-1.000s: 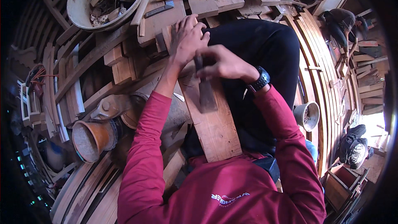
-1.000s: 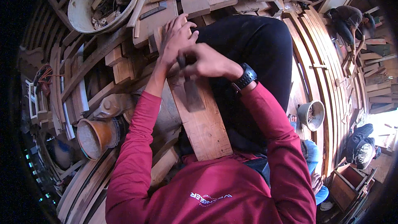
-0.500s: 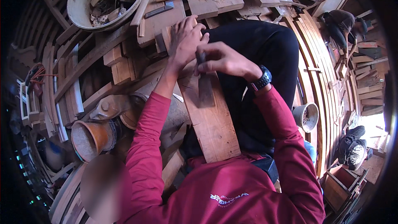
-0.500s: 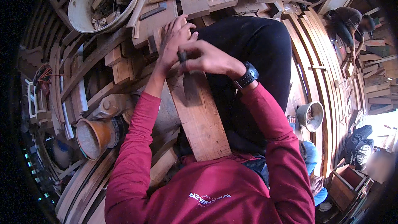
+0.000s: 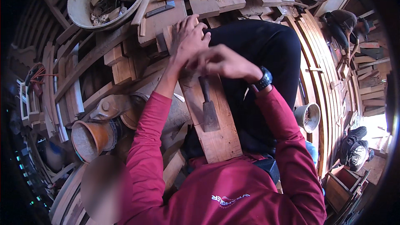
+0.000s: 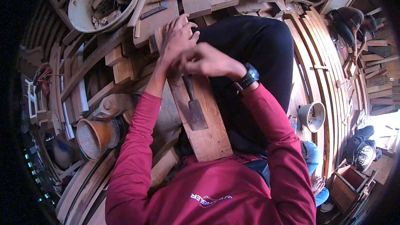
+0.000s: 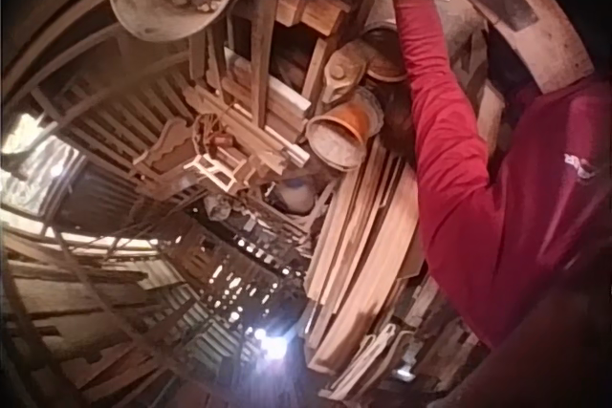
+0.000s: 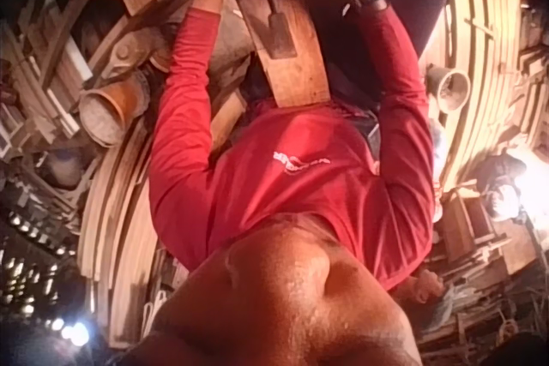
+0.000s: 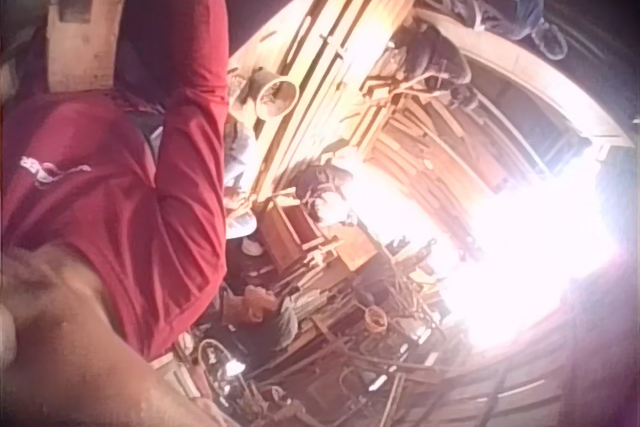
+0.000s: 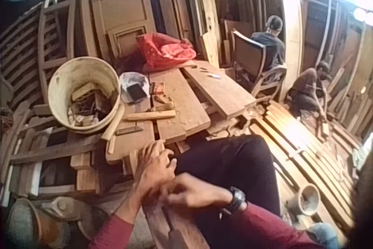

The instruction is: The person is using a chisel to carve and shape a piece of wood.

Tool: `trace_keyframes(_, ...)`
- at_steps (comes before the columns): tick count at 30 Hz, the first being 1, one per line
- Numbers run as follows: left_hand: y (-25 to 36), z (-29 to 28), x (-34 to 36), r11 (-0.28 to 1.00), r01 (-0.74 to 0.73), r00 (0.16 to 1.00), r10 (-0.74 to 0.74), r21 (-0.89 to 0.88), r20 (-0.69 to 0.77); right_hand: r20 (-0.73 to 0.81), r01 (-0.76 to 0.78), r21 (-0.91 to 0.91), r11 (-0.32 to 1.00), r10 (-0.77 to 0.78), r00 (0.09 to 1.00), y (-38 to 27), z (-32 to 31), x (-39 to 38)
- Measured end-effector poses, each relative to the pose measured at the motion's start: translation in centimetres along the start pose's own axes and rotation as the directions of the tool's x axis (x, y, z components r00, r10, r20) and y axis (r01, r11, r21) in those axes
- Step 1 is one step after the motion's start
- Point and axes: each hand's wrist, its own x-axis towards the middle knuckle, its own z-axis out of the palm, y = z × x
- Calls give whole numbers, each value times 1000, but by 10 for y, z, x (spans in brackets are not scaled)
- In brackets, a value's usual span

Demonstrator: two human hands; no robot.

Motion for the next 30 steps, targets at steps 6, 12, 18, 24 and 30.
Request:
trace_keyframes(6,-1,2,-2,1000,2,1000,-2,-9,-4,-120,-41,94,995,52,991,-12,5,1)
trace_keyframes(12,7,-3,-3,999,39,999,-39,11,8,-38,-83,-414,907,74,997,-20,-9,-6)
trace_keyframes(18,7,-3,-3,999,39,999,-39,15,1,118,-98,-417,903,161,980,-17,-3,-7)
trace_keyframes(24,7,-3,-2,999,38,999,-38,6,-3,114,-102,-465,879,174,978,-13,0,-7)
trace_keyframes(30,0,0,-3,999,53,999,-53,-11,15,30,46,-304,952,-39,999,-14,-8,-4)
